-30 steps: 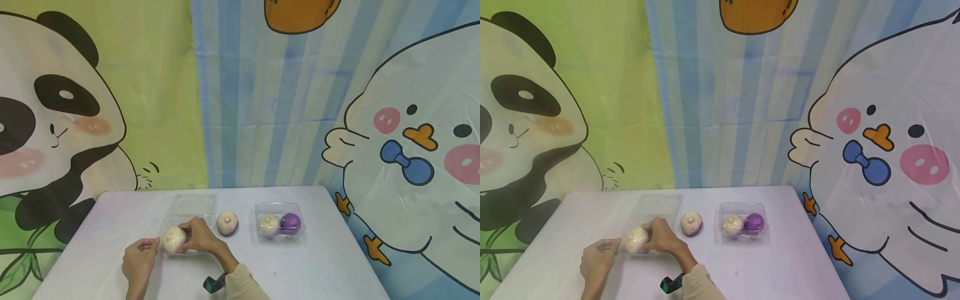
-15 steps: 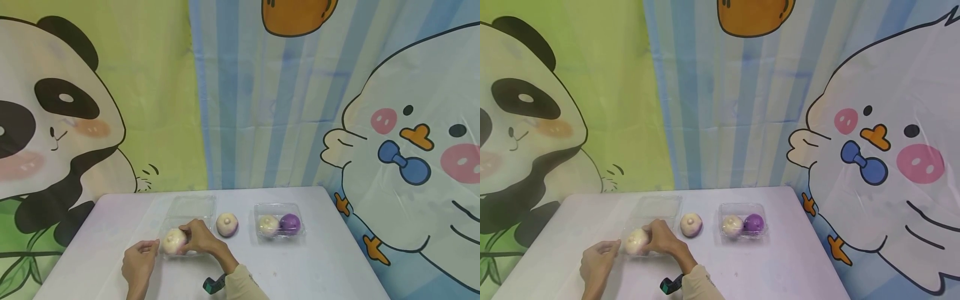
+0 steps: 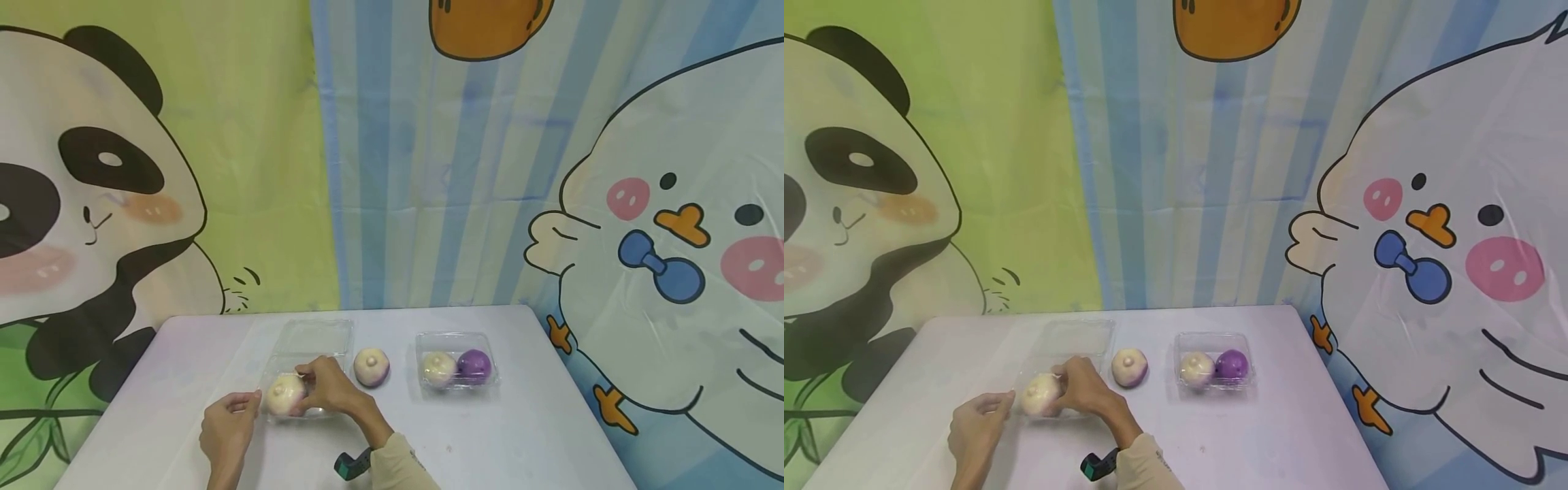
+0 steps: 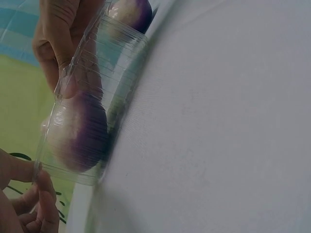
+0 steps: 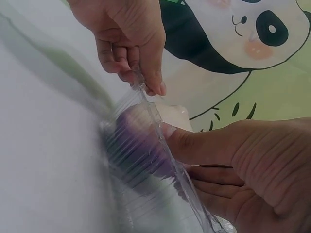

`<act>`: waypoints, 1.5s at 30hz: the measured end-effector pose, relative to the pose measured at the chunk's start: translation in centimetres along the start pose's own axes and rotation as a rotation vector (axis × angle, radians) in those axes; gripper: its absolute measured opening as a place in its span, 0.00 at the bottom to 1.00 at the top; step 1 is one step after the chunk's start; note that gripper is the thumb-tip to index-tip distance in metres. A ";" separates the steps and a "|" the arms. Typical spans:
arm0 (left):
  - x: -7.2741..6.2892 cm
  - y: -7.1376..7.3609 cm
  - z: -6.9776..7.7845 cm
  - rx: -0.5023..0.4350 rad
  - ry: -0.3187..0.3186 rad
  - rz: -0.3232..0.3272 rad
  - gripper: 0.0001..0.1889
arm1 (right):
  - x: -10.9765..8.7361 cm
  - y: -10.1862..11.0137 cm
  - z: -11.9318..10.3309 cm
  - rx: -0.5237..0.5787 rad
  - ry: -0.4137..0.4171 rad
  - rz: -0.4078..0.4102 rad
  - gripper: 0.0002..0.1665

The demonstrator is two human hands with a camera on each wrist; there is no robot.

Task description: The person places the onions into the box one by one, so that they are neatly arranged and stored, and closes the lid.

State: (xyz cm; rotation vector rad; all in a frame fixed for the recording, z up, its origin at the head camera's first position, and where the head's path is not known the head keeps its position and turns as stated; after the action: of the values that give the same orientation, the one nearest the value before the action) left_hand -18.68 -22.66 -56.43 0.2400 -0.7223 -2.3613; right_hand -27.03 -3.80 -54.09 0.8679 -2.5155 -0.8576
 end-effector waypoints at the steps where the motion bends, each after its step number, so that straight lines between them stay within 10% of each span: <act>1: 0.0 0.0 0.0 0.002 0.002 0.001 0.14 | 0.0 0.1 0.0 0.000 0.000 0.007 0.50; 45: 0.1 0.0 -0.4 -0.007 -0.007 -0.017 0.14 | -4.6 7.6 2.7 -0.004 0.050 0.459 0.49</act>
State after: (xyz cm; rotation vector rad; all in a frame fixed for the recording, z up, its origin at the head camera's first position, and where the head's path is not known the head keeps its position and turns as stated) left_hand -18.59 -22.92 -56.73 0.2354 -0.7184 -2.3814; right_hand -28.25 5.12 -51.80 0.2800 -2.5140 -0.6756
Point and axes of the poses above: each hand's wrist, its own x-axis towards the middle knuckle, its own y-axis out of the back of the hand, z = x × y, the point moved 3 cm from there along x, towards the middle knuckle, and after that the axes turned 2 degrees about -x, right-handed, at the moved point
